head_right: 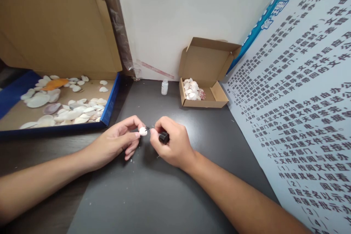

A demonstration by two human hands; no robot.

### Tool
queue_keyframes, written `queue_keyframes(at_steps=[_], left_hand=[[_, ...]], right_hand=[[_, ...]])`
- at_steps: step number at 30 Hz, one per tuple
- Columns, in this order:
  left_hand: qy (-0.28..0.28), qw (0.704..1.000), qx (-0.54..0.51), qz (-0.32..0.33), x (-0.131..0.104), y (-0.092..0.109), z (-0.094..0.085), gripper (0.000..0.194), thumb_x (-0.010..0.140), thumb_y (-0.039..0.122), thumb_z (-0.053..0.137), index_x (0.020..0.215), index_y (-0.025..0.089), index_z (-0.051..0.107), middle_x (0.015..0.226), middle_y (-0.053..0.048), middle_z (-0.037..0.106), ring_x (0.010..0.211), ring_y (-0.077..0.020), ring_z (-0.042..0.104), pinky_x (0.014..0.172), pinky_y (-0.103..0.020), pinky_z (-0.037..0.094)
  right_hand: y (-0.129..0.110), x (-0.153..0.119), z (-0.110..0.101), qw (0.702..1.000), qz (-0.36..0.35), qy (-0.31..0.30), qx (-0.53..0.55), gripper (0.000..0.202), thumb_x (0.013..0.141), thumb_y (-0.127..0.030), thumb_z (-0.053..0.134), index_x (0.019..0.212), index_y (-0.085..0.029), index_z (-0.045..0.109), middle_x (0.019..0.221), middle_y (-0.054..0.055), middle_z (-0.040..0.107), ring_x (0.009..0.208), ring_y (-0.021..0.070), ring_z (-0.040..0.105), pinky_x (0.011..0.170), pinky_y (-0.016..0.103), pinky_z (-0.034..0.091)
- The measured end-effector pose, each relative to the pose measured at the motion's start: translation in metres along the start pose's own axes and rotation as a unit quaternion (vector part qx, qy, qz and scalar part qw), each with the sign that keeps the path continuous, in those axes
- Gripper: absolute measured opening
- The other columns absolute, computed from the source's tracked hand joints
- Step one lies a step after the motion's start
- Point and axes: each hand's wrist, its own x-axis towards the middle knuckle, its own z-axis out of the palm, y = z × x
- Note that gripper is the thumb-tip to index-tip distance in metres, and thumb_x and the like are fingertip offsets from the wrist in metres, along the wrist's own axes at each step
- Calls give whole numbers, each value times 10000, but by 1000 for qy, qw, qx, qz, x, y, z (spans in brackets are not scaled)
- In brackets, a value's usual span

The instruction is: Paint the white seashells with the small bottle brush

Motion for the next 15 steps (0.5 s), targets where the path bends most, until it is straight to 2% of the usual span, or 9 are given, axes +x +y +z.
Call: queue_keyframes(at_steps=[2, 7, 10, 15], left_hand=[[2, 1000, -11, -2, 0, 0, 0, 146, 897, 295, 569, 900, 217, 445, 493, 108, 481, 396, -61, 421, 431, -175, 413], [5, 1000, -29, -6, 0, 2, 0, 127, 900, 285, 552, 887, 209, 451, 481, 104, 456, 405, -50, 383, 428, -153, 370], [6, 999, -36, -13, 1, 3, 0, 140, 901, 296, 556, 882, 205, 451, 475, 102, 446, 400, -48, 363, 421, -150, 342], [4, 999, -49, -14, 2, 2, 0, 140, 906, 299, 557, 883, 206, 455, 481, 102, 439, 392, -46, 354, 410, -148, 317]], right_hand=[[1, 0, 0, 1000, 2, 13, 7, 204, 839, -144, 556, 682, -207, 442, 603, -50, 464, 525, 85, 420, 516, 219, 356], [2, -1, -1, 1000, 11, -22, 13, 188, 832, -145, 567, 691, -204, 457, 604, -54, 474, 523, 83, 421, 514, 216, 352], [4, 0, -1, 999, 20, -4, 26, 205, 843, -152, 562, 685, -206, 443, 598, -58, 455, 520, 81, 410, 512, 214, 350], [4, 0, -2, 999, 11, -19, 25, 199, 839, -144, 565, 690, -203, 448, 608, -53, 469, 529, 80, 418, 520, 213, 354]])
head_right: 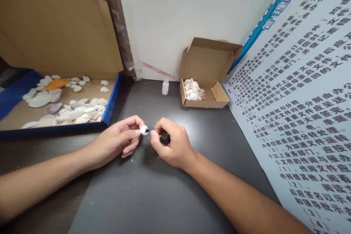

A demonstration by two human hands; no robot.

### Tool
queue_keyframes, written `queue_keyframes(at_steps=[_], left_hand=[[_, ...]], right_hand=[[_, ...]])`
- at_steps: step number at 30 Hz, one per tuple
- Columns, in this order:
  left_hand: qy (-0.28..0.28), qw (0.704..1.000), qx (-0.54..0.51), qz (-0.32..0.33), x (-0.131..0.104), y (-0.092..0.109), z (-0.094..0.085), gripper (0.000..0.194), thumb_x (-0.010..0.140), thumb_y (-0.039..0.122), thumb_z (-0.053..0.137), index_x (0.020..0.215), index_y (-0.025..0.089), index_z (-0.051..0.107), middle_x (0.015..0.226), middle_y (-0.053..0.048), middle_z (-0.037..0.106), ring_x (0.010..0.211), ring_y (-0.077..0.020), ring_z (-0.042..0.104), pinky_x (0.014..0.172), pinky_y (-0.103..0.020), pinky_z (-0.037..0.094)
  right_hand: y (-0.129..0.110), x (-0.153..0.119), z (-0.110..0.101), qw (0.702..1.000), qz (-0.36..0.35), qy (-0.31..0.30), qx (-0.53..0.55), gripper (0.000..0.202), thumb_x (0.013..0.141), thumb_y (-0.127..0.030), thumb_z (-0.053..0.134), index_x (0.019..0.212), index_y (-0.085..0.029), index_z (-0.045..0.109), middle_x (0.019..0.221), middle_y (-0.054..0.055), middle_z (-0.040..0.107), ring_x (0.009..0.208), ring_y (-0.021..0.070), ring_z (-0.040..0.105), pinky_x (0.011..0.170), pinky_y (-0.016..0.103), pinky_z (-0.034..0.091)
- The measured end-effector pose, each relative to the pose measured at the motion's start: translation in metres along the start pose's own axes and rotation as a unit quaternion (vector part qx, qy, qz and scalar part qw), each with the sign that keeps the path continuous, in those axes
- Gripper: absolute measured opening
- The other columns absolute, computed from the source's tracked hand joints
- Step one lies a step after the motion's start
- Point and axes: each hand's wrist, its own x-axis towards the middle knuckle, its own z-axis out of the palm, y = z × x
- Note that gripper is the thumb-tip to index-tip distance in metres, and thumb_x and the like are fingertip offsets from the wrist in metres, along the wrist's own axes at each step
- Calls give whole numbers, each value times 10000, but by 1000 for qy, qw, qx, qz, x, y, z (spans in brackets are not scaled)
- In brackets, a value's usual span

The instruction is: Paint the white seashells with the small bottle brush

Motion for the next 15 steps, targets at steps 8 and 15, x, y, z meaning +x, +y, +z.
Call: queue_keyframes(at_steps=[8, 15], left_hand=[[-1, 1000, -24, -10, 0, 1, 0, 163, 878, 291, 609, 873, 202, 473, 496, 100, 443, 396, -46, 363, 398, -147, 316], [5, 999, -45, -14, 0, 3, 1, 160, 863, 280, 618, 858, 202, 478, 491, 97, 437, 393, -48, 341, 385, -148, 313]], right_hand=[[0, 0, -1, 1000, -3, -1, -12, 190, 831, -139, 567, 690, -198, 454, 601, -54, 466, 520, 76, 415, 515, 211, 348], [2, -1, 0, 1000, -24, -8, -9, 188, 828, -139, 573, 695, -199, 455, 611, -52, 476, 525, 75, 414, 518, 209, 349]])
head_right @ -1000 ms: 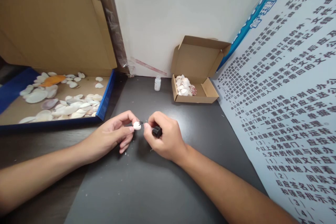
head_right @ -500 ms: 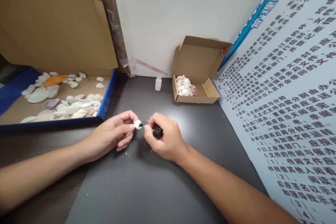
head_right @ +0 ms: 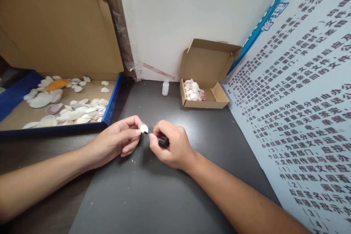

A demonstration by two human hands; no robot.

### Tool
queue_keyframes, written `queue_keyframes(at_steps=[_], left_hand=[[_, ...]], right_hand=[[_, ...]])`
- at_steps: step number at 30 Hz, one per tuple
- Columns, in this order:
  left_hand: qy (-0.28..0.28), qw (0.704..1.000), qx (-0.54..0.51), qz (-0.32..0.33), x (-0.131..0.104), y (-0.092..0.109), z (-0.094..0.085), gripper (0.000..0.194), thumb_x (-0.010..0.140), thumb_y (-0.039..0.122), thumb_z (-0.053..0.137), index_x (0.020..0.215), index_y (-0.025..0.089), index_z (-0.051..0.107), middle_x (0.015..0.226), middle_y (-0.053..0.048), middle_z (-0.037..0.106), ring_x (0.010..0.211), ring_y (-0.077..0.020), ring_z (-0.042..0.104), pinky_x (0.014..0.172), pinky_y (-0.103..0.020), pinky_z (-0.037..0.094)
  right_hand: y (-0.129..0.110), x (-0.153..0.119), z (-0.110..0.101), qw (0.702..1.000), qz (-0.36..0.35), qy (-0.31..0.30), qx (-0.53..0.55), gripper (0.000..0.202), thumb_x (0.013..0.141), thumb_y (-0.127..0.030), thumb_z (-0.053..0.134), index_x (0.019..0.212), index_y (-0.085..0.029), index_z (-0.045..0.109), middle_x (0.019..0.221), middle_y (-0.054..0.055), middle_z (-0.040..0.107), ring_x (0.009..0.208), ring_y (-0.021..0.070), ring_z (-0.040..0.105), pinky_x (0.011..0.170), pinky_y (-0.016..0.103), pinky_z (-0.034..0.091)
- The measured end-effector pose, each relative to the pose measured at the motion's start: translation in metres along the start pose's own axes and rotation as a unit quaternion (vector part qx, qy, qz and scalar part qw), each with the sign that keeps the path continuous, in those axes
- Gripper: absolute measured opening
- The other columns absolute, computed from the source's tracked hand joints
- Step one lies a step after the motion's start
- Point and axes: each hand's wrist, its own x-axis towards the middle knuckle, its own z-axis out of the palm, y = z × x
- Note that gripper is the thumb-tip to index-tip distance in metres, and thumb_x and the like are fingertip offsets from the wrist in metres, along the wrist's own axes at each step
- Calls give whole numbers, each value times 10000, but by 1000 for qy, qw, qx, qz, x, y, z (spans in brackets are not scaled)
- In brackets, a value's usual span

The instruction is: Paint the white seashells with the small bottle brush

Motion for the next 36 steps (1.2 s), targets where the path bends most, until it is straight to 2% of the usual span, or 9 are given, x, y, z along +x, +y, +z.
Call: queue_keyframes(at_steps=[4, 7, 13, 17, 21, 26, 31, 34, 36], left_hand=[[6, 1000, -5, 0, 0, 0, -1, 163, 858, 273, 626, 858, 201, 480, 493, 98, 423, 410, -50, 333, 397, -150, 316], [2, 1000, -3, 4, 0, -1, -1, 158, 865, 271, 620, 854, 201, 479, 495, 97, 422, 419, -50, 331, 405, -152, 316], [-5, 1000, 24, 18, 0, -3, -2, 164, 869, 280, 631, 873, 197, 490, 525, 98, 427, 436, -42, 344, 429, -155, 326], [-9, 998, 53, 36, -1, -5, -3, 152, 889, 280, 615, 886, 205, 483, 538, 97, 438, 448, -45, 368, 450, -161, 338], [-3, 997, 63, 44, -1, -6, -3, 159, 894, 287, 612, 892, 210, 472, 553, 99, 432, 456, -49, 349, 453, -169, 340], [-8, 996, 77, 44, -1, -5, -2, 194, 879, 314, 633, 891, 205, 472, 537, 104, 426, 458, -52, 346, 458, -177, 339], [-4, 996, 83, 37, -1, -5, -2, 172, 874, 311, 615, 894, 206, 479, 498, 106, 422, 453, -62, 347, 465, -185, 333], [-6, 994, 107, 35, -1, -4, 0, 170, 879, 325, 598, 888, 201, 481, 507, 99, 437, 460, -64, 361, 473, -191, 332], [-5, 992, 120, 34, -1, -4, 0, 183, 882, 345, 592, 890, 197, 484, 506, 100, 432, 461, -65, 359, 476, -194, 330]], right_hand=[[-1, 0, 0, 1000, 6, 26, -12, 205, 834, -126, 564, 688, -201, 442, 606, -53, 462, 530, 77, 414, 523, 210, 349], [-1, 0, 1, 1000, -25, 11, 5, 194, 831, -130, 568, 699, -203, 446, 615, -53, 462, 525, 75, 409, 517, 208, 351], [-2, 1, 0, 999, 3, 35, -1, 203, 835, -134, 555, 682, -203, 441, 607, -48, 463, 526, 81, 415, 516, 215, 352], [-3, 1, 1, 1000, 11, 14, 7, 197, 823, -134, 558, 678, -205, 445, 601, -51, 468, 520, 82, 414, 508, 218, 347], [-2, 0, 1, 999, 28, 30, 18, 209, 840, -153, 546, 674, -211, 434, 601, -51, 454, 527, 89, 412, 513, 225, 350], [-2, 0, 2, 999, 27, -15, 12, 180, 836, -167, 556, 693, -209, 457, 618, -46, 484, 534, 93, 424, 519, 229, 358], [-3, 1, 3, 999, 25, 20, 19, 199, 841, -163, 548, 683, -214, 438, 606, -51, 462, 524, 92, 416, 510, 229, 353], [-4, 0, 3, 999, 2, 9, 39, 196, 837, -157, 559, 689, -211, 442, 613, -51, 463, 520, 87, 409, 504, 226, 350], [-3, 0, 2, 1000, 12, 4, 26, 196, 834, -153, 567, 687, -207, 449, 615, -48, 471, 532, 88, 419, 517, 227, 355]])
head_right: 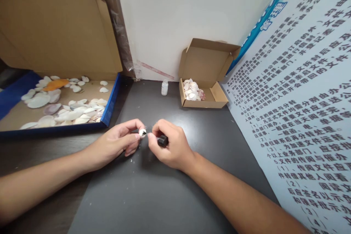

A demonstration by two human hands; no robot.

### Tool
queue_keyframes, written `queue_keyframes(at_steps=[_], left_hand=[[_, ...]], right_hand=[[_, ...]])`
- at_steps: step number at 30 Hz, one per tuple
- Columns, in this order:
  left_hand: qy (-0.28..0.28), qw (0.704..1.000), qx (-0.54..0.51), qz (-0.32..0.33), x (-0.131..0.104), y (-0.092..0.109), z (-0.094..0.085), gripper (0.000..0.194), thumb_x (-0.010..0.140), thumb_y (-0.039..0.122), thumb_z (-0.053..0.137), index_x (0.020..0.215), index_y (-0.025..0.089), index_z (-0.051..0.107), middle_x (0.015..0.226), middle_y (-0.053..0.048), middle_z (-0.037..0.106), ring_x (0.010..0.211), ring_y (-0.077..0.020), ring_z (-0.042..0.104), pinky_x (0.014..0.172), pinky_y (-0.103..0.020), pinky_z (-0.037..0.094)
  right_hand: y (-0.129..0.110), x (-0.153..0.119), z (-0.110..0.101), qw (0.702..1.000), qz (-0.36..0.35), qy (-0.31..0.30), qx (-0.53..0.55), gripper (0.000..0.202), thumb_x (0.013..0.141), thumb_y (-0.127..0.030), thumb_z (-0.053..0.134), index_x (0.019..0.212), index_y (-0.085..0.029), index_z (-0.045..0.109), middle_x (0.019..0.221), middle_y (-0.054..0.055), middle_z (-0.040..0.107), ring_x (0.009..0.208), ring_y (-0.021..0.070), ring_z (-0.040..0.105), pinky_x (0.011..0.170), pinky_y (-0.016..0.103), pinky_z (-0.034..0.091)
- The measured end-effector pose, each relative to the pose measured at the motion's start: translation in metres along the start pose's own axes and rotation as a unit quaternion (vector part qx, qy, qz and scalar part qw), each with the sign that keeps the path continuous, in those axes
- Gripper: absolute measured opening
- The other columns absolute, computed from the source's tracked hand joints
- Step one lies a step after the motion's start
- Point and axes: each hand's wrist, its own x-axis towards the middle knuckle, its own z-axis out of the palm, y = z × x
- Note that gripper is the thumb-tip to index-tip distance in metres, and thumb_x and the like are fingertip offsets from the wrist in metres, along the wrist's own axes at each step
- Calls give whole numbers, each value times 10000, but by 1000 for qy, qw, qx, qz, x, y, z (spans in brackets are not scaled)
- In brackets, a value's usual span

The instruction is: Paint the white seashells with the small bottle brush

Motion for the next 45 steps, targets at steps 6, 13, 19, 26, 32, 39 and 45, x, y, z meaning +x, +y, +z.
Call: queue_keyframes(at_steps=[6, 13, 19, 26, 32, 39, 45], left_hand=[[2, 1000, 19, 2, -1, 1, 1, 249, 882, 415, 597, 886, 197, 476, 510, 102, 422, 460, -69, 354, 475, -202, 314], [-11, 999, 38, 6, -1, 1, 0, 276, 904, 445, 582, 875, 212, 437, 565, 101, 391, 490, -72, 349, 479, -201, 296], [-25, 999, 39, 3, -2, 0, 1, 305, 895, 464, 596, 862, 216, 421, 611, 94, 363, 509, -73, 315, 470, -207, 256], [-29, 999, 39, 7, -1, -2, 0, 299, 900, 456, 596, 861, 215, 424, 652, 85, 367, 526, -74, 299, 477, -218, 240], [-30, 999, 45, 8, -2, -1, -1, 277, 910, 441, 584, 874, 214, 430, 661, 80, 385, 524, -73, 326, 482, -215, 260], [-23, 998, 50, 8, -2, -1, 0, 269, 900, 438, 588, 870, 216, 437, 644, 83, 396, 513, -75, 346, 475, -208, 279], [-21, 998, 55, 19, -1, 1, 0, 232, 900, 393, 580, 868, 209, 443, 608, 89, 415, 508, -74, 392, 487, -201, 326]], right_hand=[[-2, 0, -1, 999, 13, 12, 31, 202, 847, -180, 550, 681, -212, 439, 604, -51, 450, 516, 91, 403, 501, 234, 347], [-1, 0, 0, 998, 46, 6, 38, 208, 847, -182, 552, 670, -208, 446, 594, -54, 450, 520, 89, 404, 508, 232, 345], [-1, 1, 0, 998, 57, -8, 26, 207, 839, -186, 557, 665, -209, 447, 593, -53, 457, 524, 91, 404, 510, 232, 345], [0, 0, 1, 998, 47, -22, 28, 197, 836, -187, 562, 674, -207, 452, 602, -53, 466, 526, 89, 410, 513, 228, 347], [0, 0, 0, 998, 47, -9, 34, 197, 846, -208, 550, 678, -212, 448, 598, -52, 460, 521, 94, 408, 510, 235, 349], [0, 0, 0, 998, 54, 9, 19, 213, 849, -208, 543, 668, -215, 432, 588, -54, 448, 514, 93, 404, 502, 234, 344], [-1, 0, 0, 999, 51, 8, -9, 199, 841, -176, 553, 676, -210, 447, 598, -49, 474, 530, 94, 427, 521, 231, 357]])
